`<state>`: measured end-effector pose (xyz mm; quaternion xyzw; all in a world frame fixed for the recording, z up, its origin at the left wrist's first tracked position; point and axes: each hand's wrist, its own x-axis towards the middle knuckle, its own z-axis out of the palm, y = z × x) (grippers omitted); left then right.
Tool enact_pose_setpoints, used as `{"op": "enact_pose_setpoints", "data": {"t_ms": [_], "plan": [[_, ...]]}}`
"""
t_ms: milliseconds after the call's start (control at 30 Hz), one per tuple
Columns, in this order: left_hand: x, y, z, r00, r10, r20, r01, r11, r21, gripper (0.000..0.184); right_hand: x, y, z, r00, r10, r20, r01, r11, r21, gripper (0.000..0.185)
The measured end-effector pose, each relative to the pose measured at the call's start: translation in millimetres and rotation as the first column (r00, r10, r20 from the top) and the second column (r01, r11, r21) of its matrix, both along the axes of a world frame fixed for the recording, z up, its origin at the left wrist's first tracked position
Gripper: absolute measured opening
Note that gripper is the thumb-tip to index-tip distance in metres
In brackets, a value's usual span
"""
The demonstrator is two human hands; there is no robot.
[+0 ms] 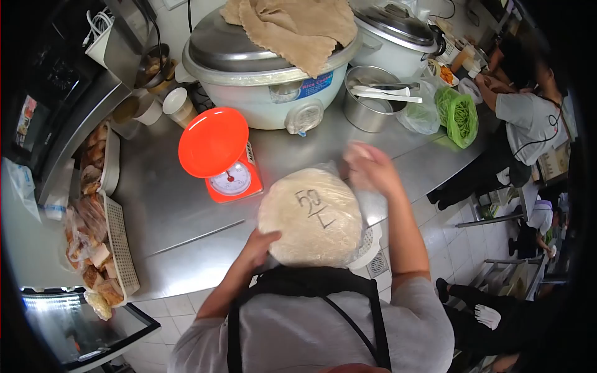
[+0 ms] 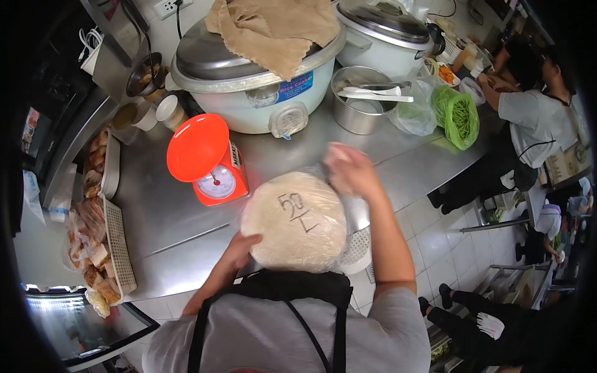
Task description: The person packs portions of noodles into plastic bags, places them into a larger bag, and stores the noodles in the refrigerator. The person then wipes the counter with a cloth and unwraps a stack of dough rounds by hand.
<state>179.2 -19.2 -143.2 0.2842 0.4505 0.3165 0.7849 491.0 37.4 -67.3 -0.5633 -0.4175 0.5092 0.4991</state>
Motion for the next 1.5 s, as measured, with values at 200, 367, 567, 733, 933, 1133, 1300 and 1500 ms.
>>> {"op": "enact_pose_setpoints", "data": {"t_ms": [200,367,567,733,933,1133,1300,1500], "plan": [[-14.4,-6.5,-5.4,0.996,0.08,-0.049,-0.078,0.997,0.027,0.054,-151.6,117.0,-91.3,0.225,0.081,0.971,-0.648,0.757,0.087,0.029],[-13.6,-9.2,-6.2,0.99,0.094,-0.107,-0.081,0.99,0.117,0.049,-121.8,132.3,-121.3,0.22,-0.106,0.97,-0.435,0.879,0.195,0.026],[-29.2,2.0,-9.0,0.963,-0.066,-0.262,0.106,0.984,0.144,0.048,64.6,11.1,-99.3,-0.078,-0.621,0.78,0.047,0.779,0.626,0.025],[-75.0,73.8,-10.9,0.545,0.638,-0.544,0.265,0.484,0.834,0.058,181.8,-81.5,-115.6,-0.085,-0.291,0.953,0.685,0.678,0.268,0.011],[-59.5,151.1,61.5,0.244,0.679,-0.692,0.462,0.546,0.699,0.064,64.5,-44.7,-63.0,-0.069,-0.669,0.74,0.293,0.696,0.656,0.029],[-59.7,187.9,18.3,0.295,0.619,-0.728,0.311,0.658,0.686,0.068,-43.9,-54.1,-73.8,0.489,-0.334,0.806,0.285,0.934,0.214,0.042],[-57.5,170.5,42.3,0.148,0.567,-0.81,0.294,0.757,0.583,0.084,-84.4,-55.7,-82.9,0.632,-0.141,0.762,0.342,0.933,-0.111,0.061],[-57.7,186.7,42.7,0.272,0.727,-0.63,0.278,0.568,0.775,0.083,-87.9,-49.7,-86.6,0.479,-0.23,0.847,0.411,0.911,0.015,0.057]]}}
